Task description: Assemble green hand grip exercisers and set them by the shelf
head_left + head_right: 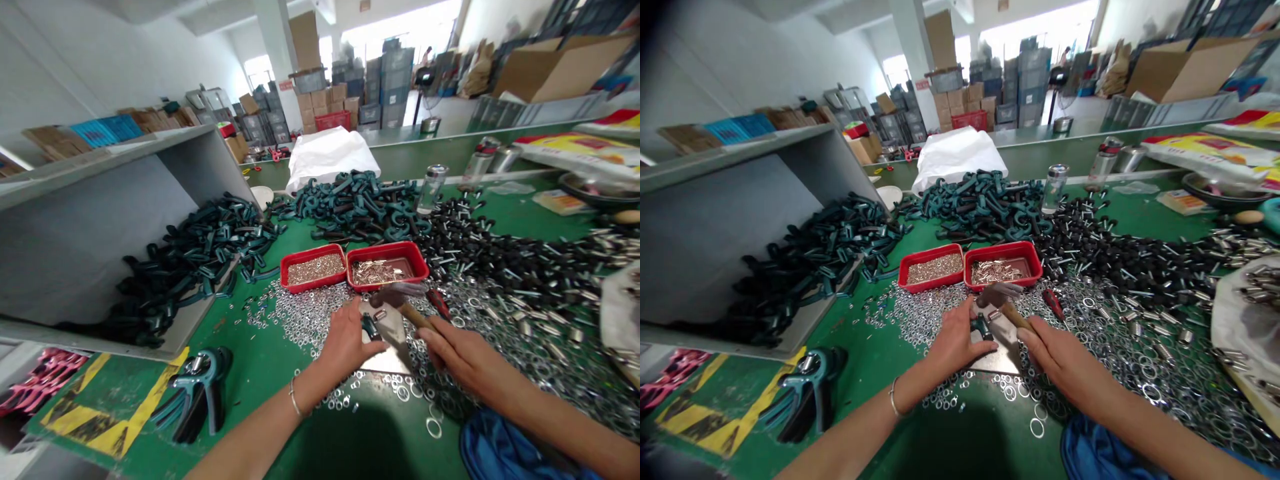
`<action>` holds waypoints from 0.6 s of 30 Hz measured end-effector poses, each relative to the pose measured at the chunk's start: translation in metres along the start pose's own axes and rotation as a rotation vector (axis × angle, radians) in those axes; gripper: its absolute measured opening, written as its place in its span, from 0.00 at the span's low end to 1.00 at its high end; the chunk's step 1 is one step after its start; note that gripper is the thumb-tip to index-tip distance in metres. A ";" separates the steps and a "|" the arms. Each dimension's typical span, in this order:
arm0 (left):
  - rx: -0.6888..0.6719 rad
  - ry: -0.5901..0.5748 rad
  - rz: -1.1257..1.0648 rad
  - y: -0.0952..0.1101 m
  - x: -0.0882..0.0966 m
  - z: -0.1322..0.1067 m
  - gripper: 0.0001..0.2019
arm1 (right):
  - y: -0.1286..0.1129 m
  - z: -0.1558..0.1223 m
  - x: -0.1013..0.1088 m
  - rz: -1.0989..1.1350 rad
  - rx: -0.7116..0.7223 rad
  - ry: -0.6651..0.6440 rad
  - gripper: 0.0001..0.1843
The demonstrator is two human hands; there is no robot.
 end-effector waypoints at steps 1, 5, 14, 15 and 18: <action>0.033 0.011 -0.036 0.000 -0.004 -0.004 0.51 | -0.006 0.001 0.001 -0.019 0.021 0.028 0.21; 0.115 0.007 -0.126 0.001 -0.011 -0.010 0.53 | -0.004 0.015 -0.007 -0.104 0.030 0.063 0.20; 0.134 0.010 -0.227 0.002 -0.005 -0.016 0.49 | 0.023 0.016 -0.029 0.339 -0.233 -0.112 0.28; 0.164 0.035 -0.260 0.004 -0.003 -0.020 0.47 | 0.027 0.014 -0.030 0.308 -0.235 -0.086 0.28; 0.270 0.175 -0.357 0.013 0.000 -0.035 0.42 | 0.036 0.017 -0.030 0.006 -0.056 0.205 0.28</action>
Point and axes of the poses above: each hand's wrist, its own z-axis towards the middle knuckle, its own x-axis out of the back of the hand, y = z × x, the point moved 1 cm from there along z, towards the middle knuckle
